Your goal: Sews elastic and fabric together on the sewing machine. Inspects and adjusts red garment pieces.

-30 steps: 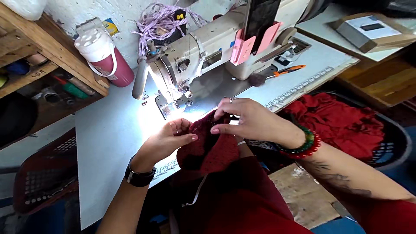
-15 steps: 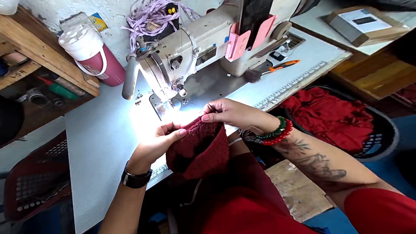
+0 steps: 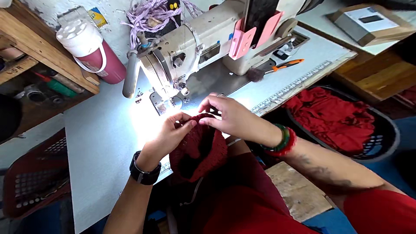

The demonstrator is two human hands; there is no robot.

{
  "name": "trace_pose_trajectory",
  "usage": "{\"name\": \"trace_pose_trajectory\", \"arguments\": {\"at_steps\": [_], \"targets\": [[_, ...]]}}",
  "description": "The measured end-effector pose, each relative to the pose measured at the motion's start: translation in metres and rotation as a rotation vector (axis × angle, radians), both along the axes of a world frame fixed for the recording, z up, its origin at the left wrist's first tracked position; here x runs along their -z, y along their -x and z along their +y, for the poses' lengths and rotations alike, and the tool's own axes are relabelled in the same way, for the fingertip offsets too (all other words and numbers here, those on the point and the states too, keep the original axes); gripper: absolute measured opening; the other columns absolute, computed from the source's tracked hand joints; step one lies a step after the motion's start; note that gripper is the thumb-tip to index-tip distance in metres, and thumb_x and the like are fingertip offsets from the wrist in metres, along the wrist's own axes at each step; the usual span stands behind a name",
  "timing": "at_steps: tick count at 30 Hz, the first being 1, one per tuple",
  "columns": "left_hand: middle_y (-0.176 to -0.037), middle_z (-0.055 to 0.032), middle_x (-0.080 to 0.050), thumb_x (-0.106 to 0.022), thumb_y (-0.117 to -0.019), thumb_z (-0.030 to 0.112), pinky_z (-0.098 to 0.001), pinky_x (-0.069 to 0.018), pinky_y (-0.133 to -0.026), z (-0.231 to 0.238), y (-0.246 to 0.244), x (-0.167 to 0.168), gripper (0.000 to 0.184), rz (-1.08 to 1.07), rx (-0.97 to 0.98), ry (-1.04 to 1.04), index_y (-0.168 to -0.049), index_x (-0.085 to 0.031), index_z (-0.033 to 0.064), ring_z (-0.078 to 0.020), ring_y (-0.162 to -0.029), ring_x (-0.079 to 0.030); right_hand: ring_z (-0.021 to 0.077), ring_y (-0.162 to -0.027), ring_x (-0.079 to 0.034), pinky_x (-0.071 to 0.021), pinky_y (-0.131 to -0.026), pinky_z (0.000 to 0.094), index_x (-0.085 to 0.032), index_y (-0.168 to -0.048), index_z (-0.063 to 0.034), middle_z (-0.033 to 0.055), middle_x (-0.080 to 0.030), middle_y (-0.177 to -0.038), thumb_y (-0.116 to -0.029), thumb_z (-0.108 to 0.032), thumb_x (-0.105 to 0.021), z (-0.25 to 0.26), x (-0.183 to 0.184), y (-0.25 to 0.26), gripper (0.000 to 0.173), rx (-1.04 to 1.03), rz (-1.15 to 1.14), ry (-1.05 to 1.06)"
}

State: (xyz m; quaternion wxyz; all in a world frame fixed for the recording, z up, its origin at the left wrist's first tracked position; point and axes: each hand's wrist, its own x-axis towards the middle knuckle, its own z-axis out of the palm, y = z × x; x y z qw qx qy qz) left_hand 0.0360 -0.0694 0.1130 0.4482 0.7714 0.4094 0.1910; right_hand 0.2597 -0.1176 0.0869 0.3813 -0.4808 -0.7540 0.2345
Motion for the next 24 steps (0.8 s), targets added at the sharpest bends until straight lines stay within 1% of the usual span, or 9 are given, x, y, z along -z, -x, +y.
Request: {"name": "trace_pose_trajectory", "arguments": {"at_steps": [2,5,7,9,11,14,17,21,24], "targets": [[-0.078,0.0041,-0.070,-0.068,-0.0991,0.021,-0.0226,-0.0523,-0.057,-0.003,-0.001,-0.008,0.008,0.074,-0.087,-0.065,-0.097,-0.071,0.0137,-0.0036,-0.061,-0.061,0.0175,-0.085,-0.066,-0.0564,-0.068,0.0365,-0.072,-0.104,-0.0117,0.0035,-0.067,-0.096,-0.0974,-0.027,-0.065,-0.018,-0.002,0.008,0.018,-0.057,-0.205,-0.257],[-0.080,0.0045,-0.072,-0.067,-0.0991,0.021,-0.0240,-0.0549,-0.057,-0.010,0.002,-0.012,0.008,0.139,-0.169,-0.274,-0.098,-0.072,0.0140,-0.0031,-0.061,-0.064,0.0230,-0.074,-0.068,-0.0556,-0.058,0.0411,-0.069,-0.114,-0.0136,0.0068,-0.068,-0.092,-0.1035,-0.043,-0.054,-0.051,0.009,0.018,0.035,-0.293,-0.458,-0.180],[-0.077,0.0016,-0.070,-0.066,-0.0957,0.019,-0.0277,-0.0553,-0.057,-0.009,0.016,-0.007,0.010,0.209,-0.199,-0.580,-0.094,-0.073,0.0111,-0.0057,-0.063,-0.064,0.0245,-0.066,-0.066,-0.0518,-0.051,0.0418,-0.069,-0.101,-0.0132,0.0053,-0.065,-0.079,-0.1004,-0.040,-0.058,-0.062,0.005,0.007,0.029,-0.294,-0.562,-0.189],[-0.082,-0.0064,-0.066,-0.065,-0.0930,0.019,-0.0359,-0.0532,-0.059,-0.009,0.038,-0.008,0.015,0.263,-0.262,-0.709,-0.092,-0.074,0.0069,-0.0156,-0.070,-0.063,0.0190,-0.078,-0.066,-0.0527,-0.059,0.0375,-0.070,-0.094,-0.0166,0.0016,-0.068,-0.093,-0.1013,-0.036,-0.055,-0.068,-0.017,-0.022,0.026,-0.312,-0.523,-0.203],[-0.095,-0.0074,-0.066,-0.066,-0.0908,0.018,-0.0326,-0.0568,-0.066,-0.013,0.057,-0.017,0.015,0.211,-0.318,-0.641,-0.097,-0.071,0.0057,-0.0143,-0.082,-0.066,0.0080,-0.088,-0.065,-0.0524,-0.067,0.0275,-0.071,-0.089,-0.0182,-0.0005,-0.069,-0.115,-0.1024,-0.045,-0.054,-0.072,-0.040,-0.051,0.034,-0.335,-0.404,-0.229],[-0.100,0.0039,-0.069,-0.063,-0.0879,0.008,-0.0215,-0.0581,-0.060,-0.026,0.071,-0.036,0.020,-0.050,-0.287,-0.456,-0.107,-0.059,0.0124,-0.0024,-0.076,-0.068,-0.0020,-0.092,-0.059,-0.0504,-0.073,0.0156,-0.071,-0.084,-0.0160,-0.0001,-0.065,-0.123,-0.0996,-0.042,-0.063,-0.067,-0.061,-0.074,0.031,-0.279,-0.226,-0.280],[-0.116,0.0032,-0.068,-0.052,-0.0956,0.009,-0.0175,-0.0558,-0.065,-0.037,0.083,-0.054,0.020,-0.069,-0.110,-0.553,-0.091,-0.071,0.0141,-0.0003,-0.082,-0.065,-0.0052,-0.082,-0.062,-0.0535,-0.072,0.0118,-0.077,-0.100,-0.0108,-0.0044,-0.071,-0.100,-0.0956,-0.024,-0.067,-0.052,-0.071,-0.087,0.018,-0.221,-0.164,-0.305],[-0.095,0.0086,-0.069,-0.044,-0.0962,0.017,-0.0150,-0.0535,-0.078,-0.042,0.096,-0.064,0.030,0.016,0.025,-0.616,-0.087,-0.072,0.0153,0.0039,-0.089,-0.063,-0.0064,-0.069,-0.056,-0.0492,-0.064,0.0108,-0.075,-0.100,-0.0062,-0.0047,-0.071,-0.088,-0.0921,-0.007,-0.058,-0.029,-0.073,-0.093,0.019,-0.224,-0.138,-0.293],[-0.100,0.0131,-0.069,-0.063,-0.0983,0.041,-0.0170,-0.0563,-0.084,-0.038,0.109,-0.059,0.022,-0.070,0.058,-0.481,-0.094,-0.071,0.0213,0.0029,-0.096,-0.066,-0.0060,-0.080,-0.059,-0.0501,-0.068,0.0103,-0.073,-0.095,-0.0049,-0.0013,-0.071,-0.099,-0.0896,-0.007,-0.056,-0.013,-0.070,-0.100,0.018,-0.286,-0.074,-0.247]]}}
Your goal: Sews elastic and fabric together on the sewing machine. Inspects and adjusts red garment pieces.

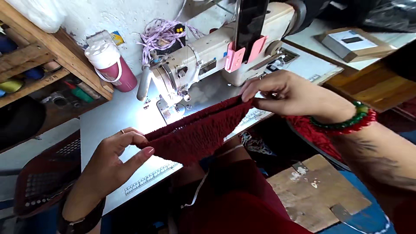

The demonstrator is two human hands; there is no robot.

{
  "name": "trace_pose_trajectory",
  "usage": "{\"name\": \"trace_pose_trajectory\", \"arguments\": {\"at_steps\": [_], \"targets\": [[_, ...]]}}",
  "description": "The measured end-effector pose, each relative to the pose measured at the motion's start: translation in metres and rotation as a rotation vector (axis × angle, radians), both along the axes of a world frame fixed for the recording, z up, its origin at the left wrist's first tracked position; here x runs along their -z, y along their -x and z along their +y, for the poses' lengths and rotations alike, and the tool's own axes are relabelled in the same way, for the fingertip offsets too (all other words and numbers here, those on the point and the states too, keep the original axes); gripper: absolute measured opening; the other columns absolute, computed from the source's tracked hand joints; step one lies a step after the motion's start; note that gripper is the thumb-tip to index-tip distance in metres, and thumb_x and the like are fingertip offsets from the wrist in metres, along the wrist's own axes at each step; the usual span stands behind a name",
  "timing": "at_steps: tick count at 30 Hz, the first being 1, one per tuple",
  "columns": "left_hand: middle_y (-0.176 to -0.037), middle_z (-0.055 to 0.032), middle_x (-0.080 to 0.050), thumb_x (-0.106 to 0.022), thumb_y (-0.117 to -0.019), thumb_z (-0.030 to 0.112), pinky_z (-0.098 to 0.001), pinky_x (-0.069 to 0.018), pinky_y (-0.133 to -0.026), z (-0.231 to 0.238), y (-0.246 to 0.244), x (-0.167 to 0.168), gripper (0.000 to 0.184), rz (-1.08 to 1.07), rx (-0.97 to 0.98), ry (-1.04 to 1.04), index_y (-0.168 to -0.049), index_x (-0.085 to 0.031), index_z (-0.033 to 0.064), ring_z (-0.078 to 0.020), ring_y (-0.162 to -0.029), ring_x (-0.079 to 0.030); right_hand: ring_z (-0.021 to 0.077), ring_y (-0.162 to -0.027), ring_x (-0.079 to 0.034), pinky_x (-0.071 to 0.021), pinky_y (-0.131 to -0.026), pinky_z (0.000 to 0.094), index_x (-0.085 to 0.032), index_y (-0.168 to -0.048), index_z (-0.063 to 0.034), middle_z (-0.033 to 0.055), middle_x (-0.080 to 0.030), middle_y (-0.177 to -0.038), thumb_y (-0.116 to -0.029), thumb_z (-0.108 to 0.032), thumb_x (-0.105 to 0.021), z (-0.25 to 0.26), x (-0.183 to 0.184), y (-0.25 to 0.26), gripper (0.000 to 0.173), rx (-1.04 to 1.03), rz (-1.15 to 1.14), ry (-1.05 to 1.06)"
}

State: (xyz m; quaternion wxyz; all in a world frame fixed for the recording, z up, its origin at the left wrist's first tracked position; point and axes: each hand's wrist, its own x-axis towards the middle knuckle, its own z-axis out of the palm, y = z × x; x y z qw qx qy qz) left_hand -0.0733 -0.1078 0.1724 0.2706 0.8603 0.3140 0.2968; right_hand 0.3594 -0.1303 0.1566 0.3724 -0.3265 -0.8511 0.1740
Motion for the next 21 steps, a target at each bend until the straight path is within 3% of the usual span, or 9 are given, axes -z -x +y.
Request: {"name": "trace_pose_trajectory", "arguments": {"at_steps": [3,5,9,11,16,18,21], "targets": [[-0.105,0.0129,-0.072,-0.076,-0.0918,0.035,-0.0194,-0.0590,-0.086,-0.005,0.008,0.005,0.012,-0.117,-0.046,0.065,-0.098,-0.077,0.0244,-0.0009,-0.098,-0.069,-0.0064,-0.075,-0.057,-0.0446,-0.058,0.0097,-0.072,-0.096,-0.0101,-0.0048,-0.071,-0.103,-0.0916,-0.020,-0.065,0.004,-0.001,0.000,0.013,-0.026,0.062,0.122],[-0.103,0.0146,-0.073,-0.079,-0.0886,0.032,-0.0183,-0.0595,-0.084,-0.011,0.006,0.007,0.013,-0.183,-0.082,0.078,-0.100,-0.079,0.0269,-0.0006,-0.095,-0.070,-0.0055,-0.079,-0.060,-0.0470,-0.061,0.0096,-0.074,-0.093,-0.0117,-0.0054,-0.071,-0.104,-0.0930,-0.030,-0.072,0.004,-0.001,0.004,0.018,-0.027,0.100,0.131],[-0.101,0.0105,-0.075,-0.082,-0.0856,0.026,-0.0216,-0.0611,-0.084,-0.016,-0.001,0.009,0.022,-0.258,-0.090,0.028,-0.107,-0.078,0.0198,-0.0044,-0.092,-0.072,-0.0040,-0.080,-0.064,-0.0527,-0.072,0.0107,-0.077,-0.098,-0.0065,-0.0034,-0.073,-0.094,-0.0943,-0.018,-0.069,-0.001,-0.002,0.018,0.014,0.028,0.035,0.001],[-0.097,0.0098,-0.075,-0.083,-0.0848,0.026,-0.0223,-0.0605,-0.082,-0.015,-0.001,0.009,0.023,-0.239,-0.116,-0.017,-0.105,-0.075,0.0187,-0.0044,-0.089,-0.071,-0.0031,-0.085,-0.065,-0.0548,-0.076,0.0123,-0.077,-0.103,-0.0081,-0.0037,-0.074,-0.098,-0.0964,-0.019,-0.067,0.001,-0.004,0.019,0.016,0.008,0.009,-0.031],[-0.104,0.0073,-0.073,-0.075,-0.0931,0.029,-0.0246,-0.0604,-0.088,-0.014,0.009,0.008,0.020,-0.172,-0.128,-0.061,-0.108,-0.077,0.0161,-0.0056,-0.096,-0.071,-0.0051,-0.082,-0.062,-0.0515,-0.069,0.0101,-0.077,-0.098,-0.0096,-0.0052,-0.073,-0.099,-0.0911,-0.022,-0.072,0.005,-0.007,0.016,0.015,-0.030,0.084,0.040],[-0.105,0.0092,-0.074,-0.075,-0.0928,0.031,-0.0229,-0.0596,-0.088,-0.016,0.011,0.009,0.019,-0.171,-0.127,-0.078,-0.107,-0.079,0.0193,-0.0040,-0.098,-0.070,-0.0055,-0.074,-0.060,-0.0492,-0.063,0.0091,-0.077,-0.091,-0.0088,-0.0051,-0.072,-0.092,-0.0879,-0.022,-0.075,-0.002,-0.006,0.019,0.014,0.016,0.097,0.036],[-0.103,0.0144,-0.074,-0.078,-0.0902,0.036,-0.0187,-0.0584,-0.084,-0.031,0.015,0.007,0.018,-0.209,-0.133,-0.080,-0.106,-0.079,0.0281,-0.0005,-0.095,-0.069,-0.0056,-0.072,-0.060,-0.0490,-0.062,0.0091,-0.078,-0.089,-0.0089,-0.0058,-0.073,-0.092,-0.0899,-0.022,-0.074,-0.015,-0.007,0.019,0.013,0.035,0.120,0.026]]}}
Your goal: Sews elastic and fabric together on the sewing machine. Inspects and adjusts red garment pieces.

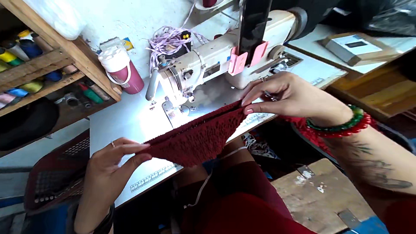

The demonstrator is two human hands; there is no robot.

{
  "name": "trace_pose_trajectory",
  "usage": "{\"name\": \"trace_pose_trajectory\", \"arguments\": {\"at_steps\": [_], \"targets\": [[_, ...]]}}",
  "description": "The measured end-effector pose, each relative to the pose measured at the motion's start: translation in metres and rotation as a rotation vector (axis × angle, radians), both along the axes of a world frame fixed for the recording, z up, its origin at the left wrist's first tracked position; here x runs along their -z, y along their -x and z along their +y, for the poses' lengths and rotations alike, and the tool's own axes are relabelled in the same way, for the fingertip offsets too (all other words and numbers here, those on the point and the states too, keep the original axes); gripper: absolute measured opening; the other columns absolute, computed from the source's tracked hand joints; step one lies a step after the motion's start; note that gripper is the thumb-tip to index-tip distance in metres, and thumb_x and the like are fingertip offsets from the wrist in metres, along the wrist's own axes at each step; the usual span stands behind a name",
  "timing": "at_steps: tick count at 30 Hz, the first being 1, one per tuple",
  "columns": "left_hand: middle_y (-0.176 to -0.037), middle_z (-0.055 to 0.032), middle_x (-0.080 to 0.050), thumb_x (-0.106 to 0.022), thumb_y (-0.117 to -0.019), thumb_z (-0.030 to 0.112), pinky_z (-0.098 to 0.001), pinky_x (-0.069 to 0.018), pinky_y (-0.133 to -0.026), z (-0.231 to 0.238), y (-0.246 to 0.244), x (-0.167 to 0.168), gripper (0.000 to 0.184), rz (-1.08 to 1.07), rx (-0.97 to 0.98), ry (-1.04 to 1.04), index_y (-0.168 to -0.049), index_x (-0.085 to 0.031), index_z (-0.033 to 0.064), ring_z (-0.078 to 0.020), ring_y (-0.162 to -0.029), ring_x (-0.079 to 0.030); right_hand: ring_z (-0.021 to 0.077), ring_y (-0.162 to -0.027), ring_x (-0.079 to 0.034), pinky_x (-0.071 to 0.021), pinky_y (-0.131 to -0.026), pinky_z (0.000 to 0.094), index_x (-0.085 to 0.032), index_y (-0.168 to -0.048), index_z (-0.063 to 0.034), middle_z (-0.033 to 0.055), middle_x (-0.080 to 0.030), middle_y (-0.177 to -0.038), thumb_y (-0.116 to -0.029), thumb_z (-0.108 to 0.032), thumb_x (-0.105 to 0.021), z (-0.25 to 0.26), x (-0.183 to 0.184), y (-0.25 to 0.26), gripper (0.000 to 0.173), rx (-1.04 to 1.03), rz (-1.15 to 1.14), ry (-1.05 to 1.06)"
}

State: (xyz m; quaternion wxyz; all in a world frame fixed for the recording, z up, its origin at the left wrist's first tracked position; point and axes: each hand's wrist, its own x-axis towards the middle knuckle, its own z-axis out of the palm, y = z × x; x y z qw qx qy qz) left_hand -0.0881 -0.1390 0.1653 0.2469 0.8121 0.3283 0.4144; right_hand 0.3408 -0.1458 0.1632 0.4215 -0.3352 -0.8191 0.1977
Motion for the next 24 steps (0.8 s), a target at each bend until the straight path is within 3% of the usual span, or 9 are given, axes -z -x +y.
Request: {"name": "trace_pose_trajectory", "arguments": {"at_steps": [4,7,10,13,15,17,18,20,24], "targets": [[-0.110,0.0144,-0.074,-0.076,-0.0919,0.037,-0.0157,-0.0576,-0.082,-0.034,0.009,-0.023,0.036,-0.050,0.084,0.130,-0.127,-0.071,0.0276,0.0006,-0.097,-0.069,-0.0036,-0.076,-0.066,-0.0551,-0.067,0.0112,-0.078,-0.097,-0.0147,-0.0113,-0.073,-0.088,-0.0920,-0.025,-0.074,-0.034,-0.025,-0.005,0.012,-0.053,0.030,-0.014],[-0.103,0.0146,-0.072,-0.071,-0.0956,0.036,-0.0149,-0.0563,-0.080,-0.022,0.010,-0.013,0.020,0.008,0.063,0.184,-0.113,-0.076,0.0267,0.0024,-0.092,-0.067,-0.0047,-0.077,-0.065,-0.0555,-0.067,0.0107,-0.076,-0.098,-0.0142,-0.0117,-0.073,-0.089,-0.0925,-0.024,-0.073,-0.027,-0.027,-0.007,0.012,-0.062,-0.008,0.003],[-0.092,0.0044,-0.075,-0.070,-0.0954,0.028,-0.0232,-0.0600,-0.081,0.028,-0.006,0.054,0.019,0.162,-0.107,0.221,-0.099,-0.076,0.0108,-0.0020,-0.085,-0.070,0.0003,-0.082,-0.067,-0.0585,-0.074,0.0195,-0.076,-0.096,-0.0116,-0.0061,-0.074,-0.095,-0.0920,-0.021,-0.073,0.026,0.027,0.005,0.010,-0.012,-0.114,0.051],[-0.093,-0.0039,-0.074,-0.067,-0.0976,0.026,-0.0316,-0.0589,-0.086,0.073,-0.016,0.123,0.022,0.333,-0.201,0.212,-0.101,-0.075,0.0062,-0.0098,-0.089,-0.071,0.0109,-0.095,-0.068,-0.0582,-0.084,0.0342,-0.075,-0.094,-0.0129,-0.0004,-0.072,-0.105,-0.0919,-0.018,-0.070,0.076,0.104,0.024,0.007,0.072,-0.274,0.105],[-0.103,-0.0113,-0.072,-0.065,-0.0975,0.029,-0.0472,-0.0537,-0.094,0.083,-0.022,0.138,0.025,0.492,-0.254,0.138,-0.104,-0.076,0.0072,-0.0249,-0.103,-0.068,0.0190,-0.097,-0.069,-0.0580,-0.083,0.0431,-0.075,-0.099,-0.0114,0.0047,-0.071,-0.107,-0.0925,-0.022,-0.068,0.091,0.129,0.033,0.014,0.114,-0.400,0.107],[-0.119,-0.0188,-0.067,-0.065,-0.0954,0.027,-0.0615,-0.0461,-0.100,0.081,-0.034,0.133,0.028,0.593,-0.332,0.063,-0.110,-0.075,0.0062,-0.0395,-0.119,-0.060,0.0205,-0.104,-0.068,-0.0570,-0.085,0.0445,-0.076,-0.102,-0.0125,0.0044,-0.070,-0.113,-0.0939,-0.037,-0.064,0.097,0.132,0.040,0.028,0.146,-0.464,0.090],[-0.124,-0.0201,-0.066,-0.062,-0.0955,0.025,-0.0646,-0.0438,-0.101,0.075,-0.043,0.130,0.030,0.608,-0.354,0.017,-0.114,-0.074,0.0047,-0.0428,-0.123,-0.058,0.0203,-0.106,-0.067,-0.0561,-0.084,0.0439,-0.076,-0.103,-0.0136,0.0035,-0.071,-0.114,-0.0938,-0.047,-0.062,0.098,0.131,0.043,0.037,0.152,-0.488,0.073],[-0.122,-0.0164,-0.070,-0.056,-0.1003,0.027,-0.0620,-0.0475,-0.098,0.066,-0.062,0.127,0.032,0.593,-0.345,-0.065,-0.116,-0.073,0.0052,-0.0388,-0.117,-0.064,0.0211,-0.108,-0.066,-0.0550,-0.083,0.0427,-0.076,-0.104,-0.0149,0.0026,-0.072,-0.110,-0.0925,-0.055,-0.061,0.101,0.132,0.050,0.044,0.122,-0.530,0.016],[-0.120,-0.0171,-0.069,-0.058,-0.1005,0.035,-0.0704,-0.0422,-0.095,0.063,-0.082,0.140,0.040,0.589,-0.231,-0.048,-0.128,-0.068,0.0073,-0.0397,-0.112,-0.066,0.0232,-0.102,-0.067,-0.0570,-0.078,0.0410,-0.074,-0.108,-0.0134,0.0057,-0.070,-0.101,-0.0914,-0.027,-0.066,0.103,0.137,0.061,0.023,0.015,-0.559,-0.061]]}}
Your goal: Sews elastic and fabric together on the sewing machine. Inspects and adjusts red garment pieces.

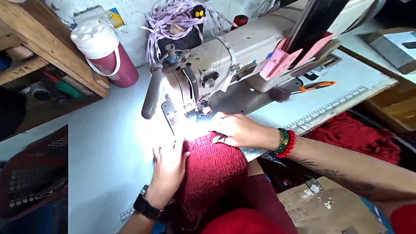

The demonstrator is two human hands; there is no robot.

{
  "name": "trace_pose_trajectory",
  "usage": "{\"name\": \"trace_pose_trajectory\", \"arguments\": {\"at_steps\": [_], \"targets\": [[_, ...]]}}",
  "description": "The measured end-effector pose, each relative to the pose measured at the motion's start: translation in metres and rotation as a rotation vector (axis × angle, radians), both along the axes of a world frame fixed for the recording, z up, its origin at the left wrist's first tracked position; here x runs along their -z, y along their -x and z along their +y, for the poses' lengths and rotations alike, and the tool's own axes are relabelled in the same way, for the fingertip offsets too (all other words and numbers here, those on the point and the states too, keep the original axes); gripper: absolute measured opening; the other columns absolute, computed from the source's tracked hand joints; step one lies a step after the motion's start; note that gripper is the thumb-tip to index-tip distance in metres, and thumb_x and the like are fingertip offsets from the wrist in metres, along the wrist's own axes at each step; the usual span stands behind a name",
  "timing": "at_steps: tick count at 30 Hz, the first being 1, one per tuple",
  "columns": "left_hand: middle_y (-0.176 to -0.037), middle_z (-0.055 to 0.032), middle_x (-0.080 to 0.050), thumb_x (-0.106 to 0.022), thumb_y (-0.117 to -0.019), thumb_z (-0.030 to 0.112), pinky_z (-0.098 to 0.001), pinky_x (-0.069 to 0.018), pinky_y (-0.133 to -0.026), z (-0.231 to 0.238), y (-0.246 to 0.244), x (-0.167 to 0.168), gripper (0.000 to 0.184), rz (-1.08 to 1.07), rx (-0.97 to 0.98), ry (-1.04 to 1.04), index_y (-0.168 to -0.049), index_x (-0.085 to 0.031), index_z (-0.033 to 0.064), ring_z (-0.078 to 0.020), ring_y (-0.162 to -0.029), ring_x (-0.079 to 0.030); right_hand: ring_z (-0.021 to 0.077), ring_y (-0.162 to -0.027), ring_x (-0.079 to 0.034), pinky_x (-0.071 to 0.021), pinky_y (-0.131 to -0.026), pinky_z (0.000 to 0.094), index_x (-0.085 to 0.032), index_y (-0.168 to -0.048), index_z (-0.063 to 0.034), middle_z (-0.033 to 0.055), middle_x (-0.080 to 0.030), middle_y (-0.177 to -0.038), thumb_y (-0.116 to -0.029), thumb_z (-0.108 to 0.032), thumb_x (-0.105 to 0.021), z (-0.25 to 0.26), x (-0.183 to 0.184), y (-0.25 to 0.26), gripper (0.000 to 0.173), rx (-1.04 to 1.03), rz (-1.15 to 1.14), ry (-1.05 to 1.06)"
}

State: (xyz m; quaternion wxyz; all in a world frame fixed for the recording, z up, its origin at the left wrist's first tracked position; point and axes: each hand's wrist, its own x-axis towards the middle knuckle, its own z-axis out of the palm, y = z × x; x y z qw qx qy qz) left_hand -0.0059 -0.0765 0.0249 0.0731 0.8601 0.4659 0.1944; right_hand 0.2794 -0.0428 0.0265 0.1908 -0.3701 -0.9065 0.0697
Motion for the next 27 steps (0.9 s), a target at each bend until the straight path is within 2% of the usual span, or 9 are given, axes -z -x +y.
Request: {"name": "trace_pose_trajectory", "arguments": {"at_steps": [2,4,8,13,17,20,22,24,27], "targets": [[-0.106,-0.0123,-0.071,-0.059,-0.1002,0.028,-0.0651,-0.0430,-0.092,0.001,0.002,0.009,0.029,-0.048,0.022,-0.050,-0.121,-0.072,0.0130,-0.0340,-0.100,-0.067,0.0245,-0.090,-0.067,-0.0553,-0.065,0.0390,-0.074,-0.111,-0.0142,0.0079,-0.067,-0.097,-0.0905,-0.014,-0.061,-0.003,0.003,0.000,0.024,-0.066,0.009,-0.068],[-0.097,-0.0073,-0.069,-0.057,-0.1009,0.018,-0.0526,-0.0437,-0.088,0.000,0.007,0.017,0.019,-0.075,0.096,-0.154,-0.106,-0.076,0.0167,-0.0237,-0.091,-0.066,0.0257,-0.084,-0.068,-0.0530,-0.058,0.0390,-0.073,-0.108,-0.0118,0.0097,-0.069,-0.099,-0.0971,-0.009,-0.055,-0.009,0.005,-0.001,0.021,-0.140,-0.002,-0.124],[-0.134,-0.0018,-0.069,-0.048,-0.1047,0.012,-0.0491,-0.0428,-0.103,0.001,0.012,0.015,0.027,0.006,0.192,-0.110,-0.112,-0.074,0.0166,-0.0161,-0.124,-0.064,0.0246,-0.101,-0.073,-0.0591,-0.070,0.0391,-0.071,-0.111,-0.0065,0.0080,-0.072,-0.125,-0.1035,-0.006,-0.048,-0.015,0.006,-0.003,0.024,-0.188,-0.054,-0.125],[-0.138,0.0020,-0.066,-0.045,-0.1057,0.012,-0.0493,-0.0441,-0.101,0.031,0.007,0.008,0.029,0.078,0.186,-0.050,-0.113,-0.073,0.0160,-0.0169,-0.127,-0.062,0.0243,-0.108,-0.070,-0.0600,-0.075,0.0403,-0.071,-0.113,-0.0105,0.0077,-0.069,-0.127,-0.1024,-0.007,-0.050,0.010,0.005,-0.003,0.024,-0.118,-0.066,-0.057],[-0.140,0.0016,-0.065,-0.043,-0.1059,0.011,-0.0503,-0.0411,-0.103,0.062,0.006,0.007,0.030,0.112,0.188,-0.037,-0.114,-0.071,0.0147,-0.0189,-0.128,-0.060,0.0236,-0.095,-0.071,-0.0583,-0.066,0.0396,-0.075,-0.112,-0.0154,0.0061,-0.073,-0.110,-0.0969,-0.006,-0.055,0.037,0.007,-0.005,0.027,-0.067,-0.053,-0.068],[-0.140,0.0011,-0.065,-0.044,-0.1055,0.010,-0.0508,-0.0414,-0.103,0.073,0.005,0.003,0.028,0.130,0.194,-0.011,-0.114,-0.070,0.0143,-0.0186,-0.130,-0.059,0.0208,-0.101,-0.071,-0.0577,-0.071,0.0363,-0.075,-0.111,-0.0154,0.0015,-0.074,-0.116,-0.0983,-0.007,-0.054,0.046,0.007,-0.005,0.026,-0.073,-0.032,-0.145],[-0.131,-0.0007,-0.069,-0.047,-0.1034,0.009,-0.0510,-0.0440,-0.099,0.077,0.005,0.002,0.026,0.137,0.194,-0.032,-0.111,-0.071,0.0146,-0.0210,-0.125,-0.062,0.0198,-0.102,-0.071,-0.0576,-0.073,0.0358,-0.075,-0.112,-0.0140,0.0001,-0.075,-0.117,-0.0995,-0.009,-0.053,0.049,0.005,-0.003,0.026,-0.061,-0.026,-0.148],[-0.121,-0.0019,-0.072,-0.049,-0.1008,0.007,-0.0492,-0.0443,-0.096,0.081,0.005,0.001,0.022,0.116,0.198,-0.053,-0.105,-0.069,0.0144,-0.0221,-0.119,-0.064,0.0183,-0.095,-0.071,-0.0579,-0.072,0.0351,-0.076,-0.109,-0.0147,0.0011,-0.075,-0.106,-0.0998,-0.014,-0.054,0.052,0.003,-0.001,0.024,-0.025,-0.010,-0.115],[-0.121,-0.0022,-0.072,-0.049,-0.1011,0.006,-0.0489,-0.0434,-0.095,0.082,0.006,0.003,0.022,0.106,0.197,-0.069,-0.106,-0.069,0.0140,-0.0215,-0.119,-0.064,0.0177,-0.083,-0.070,-0.0558,-0.065,0.0334,-0.075,-0.099,-0.0156,0.0020,-0.072,-0.091,-0.0973,-0.013,-0.054,0.057,0.004,0.000,0.021,-0.025,0.004,-0.170]]}}
